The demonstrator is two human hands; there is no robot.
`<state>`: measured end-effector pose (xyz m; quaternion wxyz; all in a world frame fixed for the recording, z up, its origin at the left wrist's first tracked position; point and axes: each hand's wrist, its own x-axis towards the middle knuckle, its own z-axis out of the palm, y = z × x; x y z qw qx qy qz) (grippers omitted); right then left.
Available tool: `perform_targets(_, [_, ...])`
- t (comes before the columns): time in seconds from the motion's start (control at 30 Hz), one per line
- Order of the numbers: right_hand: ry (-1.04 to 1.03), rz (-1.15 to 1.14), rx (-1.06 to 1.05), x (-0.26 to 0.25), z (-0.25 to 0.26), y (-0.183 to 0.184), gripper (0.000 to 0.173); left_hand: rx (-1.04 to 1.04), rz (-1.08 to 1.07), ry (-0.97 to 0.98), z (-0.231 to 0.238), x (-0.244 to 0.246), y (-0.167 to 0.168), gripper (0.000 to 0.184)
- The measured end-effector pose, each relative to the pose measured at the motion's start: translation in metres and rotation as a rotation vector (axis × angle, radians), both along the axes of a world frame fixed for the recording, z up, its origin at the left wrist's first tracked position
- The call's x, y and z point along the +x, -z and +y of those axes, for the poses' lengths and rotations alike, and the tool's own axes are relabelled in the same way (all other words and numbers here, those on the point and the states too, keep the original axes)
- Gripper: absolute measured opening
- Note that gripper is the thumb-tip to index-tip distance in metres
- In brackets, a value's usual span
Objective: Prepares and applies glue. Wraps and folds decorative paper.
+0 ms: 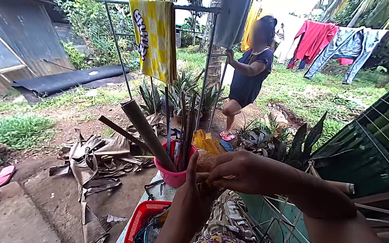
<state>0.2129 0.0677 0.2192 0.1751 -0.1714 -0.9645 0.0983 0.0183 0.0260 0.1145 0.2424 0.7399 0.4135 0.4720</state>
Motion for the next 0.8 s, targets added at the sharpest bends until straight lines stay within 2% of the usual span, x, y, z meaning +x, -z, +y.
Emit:
perform_targets(0.13, [0.007, -0.025, -0.010, -0.003, -0.002, 0.003, 0.017, 0.013, -0.001, -0.007, 0.003, -0.002, 0.006, 0.105])
perform_targets(0.23, [0.032, -0.031, -0.068, -0.003, -0.003, 0.002, 0.035, 0.001, -0.002, -0.011, 0.008, -0.005, 0.010, 0.104])
perform_targets(0.27, [0.039, -0.033, -0.060, -0.004, -0.003, 0.003, 0.036, -0.019, 0.001, -0.009, 0.010, -0.006, 0.010, 0.106])
perform_targets(0.4, [0.054, -0.025, 0.004, -0.009, -0.001, 0.011, 0.019, -0.089, -0.022, 0.025, 0.014, -0.009, 0.009, 0.113])
perform_targets(0.6, [0.044, -0.036, -0.054, -0.010, 0.007, 0.010, 0.019, -0.129, -0.051, 0.048, 0.022, -0.011, 0.013, 0.114])
perform_targets(0.7, [0.074, -0.024, -0.232, -0.004, 0.019, -0.002, 0.037, -0.173, -0.076, 0.099, 0.032, -0.015, 0.015, 0.114])
perform_targets(0.73, [0.103, -0.013, -0.265, -0.002, 0.024, -0.006, 0.037, -0.197, -0.098, 0.129, 0.036, -0.017, 0.016, 0.114])
perform_targets(0.8, [0.154, 0.010, -0.295, -0.003, 0.031, -0.010, 0.027, -0.253, -0.117, 0.160, 0.044, -0.020, 0.017, 0.113])
